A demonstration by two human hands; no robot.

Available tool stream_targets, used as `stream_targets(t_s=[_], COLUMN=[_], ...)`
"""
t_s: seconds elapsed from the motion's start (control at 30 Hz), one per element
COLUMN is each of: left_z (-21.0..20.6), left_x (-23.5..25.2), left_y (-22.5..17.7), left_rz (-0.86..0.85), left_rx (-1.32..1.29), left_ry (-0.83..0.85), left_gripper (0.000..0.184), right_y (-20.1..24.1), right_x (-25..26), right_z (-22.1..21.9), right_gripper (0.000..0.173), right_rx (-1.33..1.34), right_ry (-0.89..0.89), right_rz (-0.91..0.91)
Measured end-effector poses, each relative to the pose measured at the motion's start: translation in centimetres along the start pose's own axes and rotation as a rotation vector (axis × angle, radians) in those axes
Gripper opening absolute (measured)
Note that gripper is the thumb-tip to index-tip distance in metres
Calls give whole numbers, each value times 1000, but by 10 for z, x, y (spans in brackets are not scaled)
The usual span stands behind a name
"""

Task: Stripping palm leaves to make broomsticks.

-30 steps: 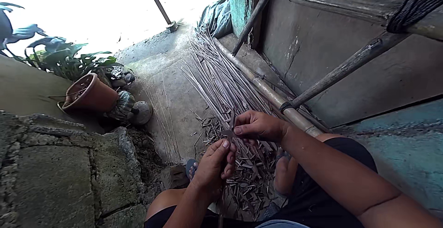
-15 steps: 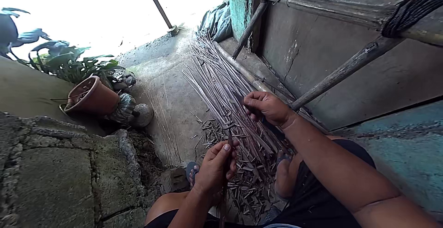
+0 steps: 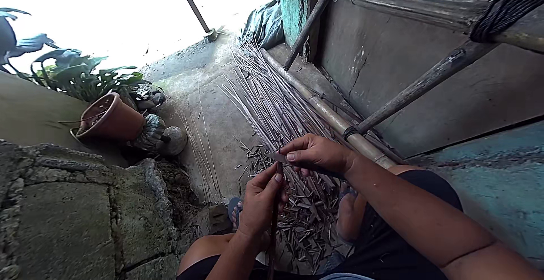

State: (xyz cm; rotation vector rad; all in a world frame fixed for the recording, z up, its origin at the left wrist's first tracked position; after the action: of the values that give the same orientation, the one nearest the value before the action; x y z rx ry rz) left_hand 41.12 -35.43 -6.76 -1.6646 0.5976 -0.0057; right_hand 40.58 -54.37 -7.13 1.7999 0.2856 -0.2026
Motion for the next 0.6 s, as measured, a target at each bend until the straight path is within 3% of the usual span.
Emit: stream_targets(t_s=[0.4,0.53,0.6], left_z=[-1,0,0], left_x=[-3,-4,-3], left_y=[-1,2,3], left_rz=[8,8,19], left_rx=[3,22,18], left_ry=[25,38,43], left_gripper=[35,35,37], right_y=[10,16,17], right_x=[8,12,11], right_z=[24,41,41], right_gripper=[26,28,30], right_rx=[124,209,199], right_ry=[-207,-367,-321], right_rz=[-14,11,11])
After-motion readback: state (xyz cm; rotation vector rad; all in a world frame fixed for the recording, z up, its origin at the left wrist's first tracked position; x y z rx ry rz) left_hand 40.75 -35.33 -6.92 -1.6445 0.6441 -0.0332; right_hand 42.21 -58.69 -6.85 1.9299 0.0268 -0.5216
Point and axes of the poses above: each hand's wrist, its own x-axis towards the middle knuckle, its own z-axis out of the back of the hand, y = z × x, the point moved 5 cm from there along x, towards the middle knuckle, and after that the axes turned 13 degrees about -y, right-handed, at the moved point
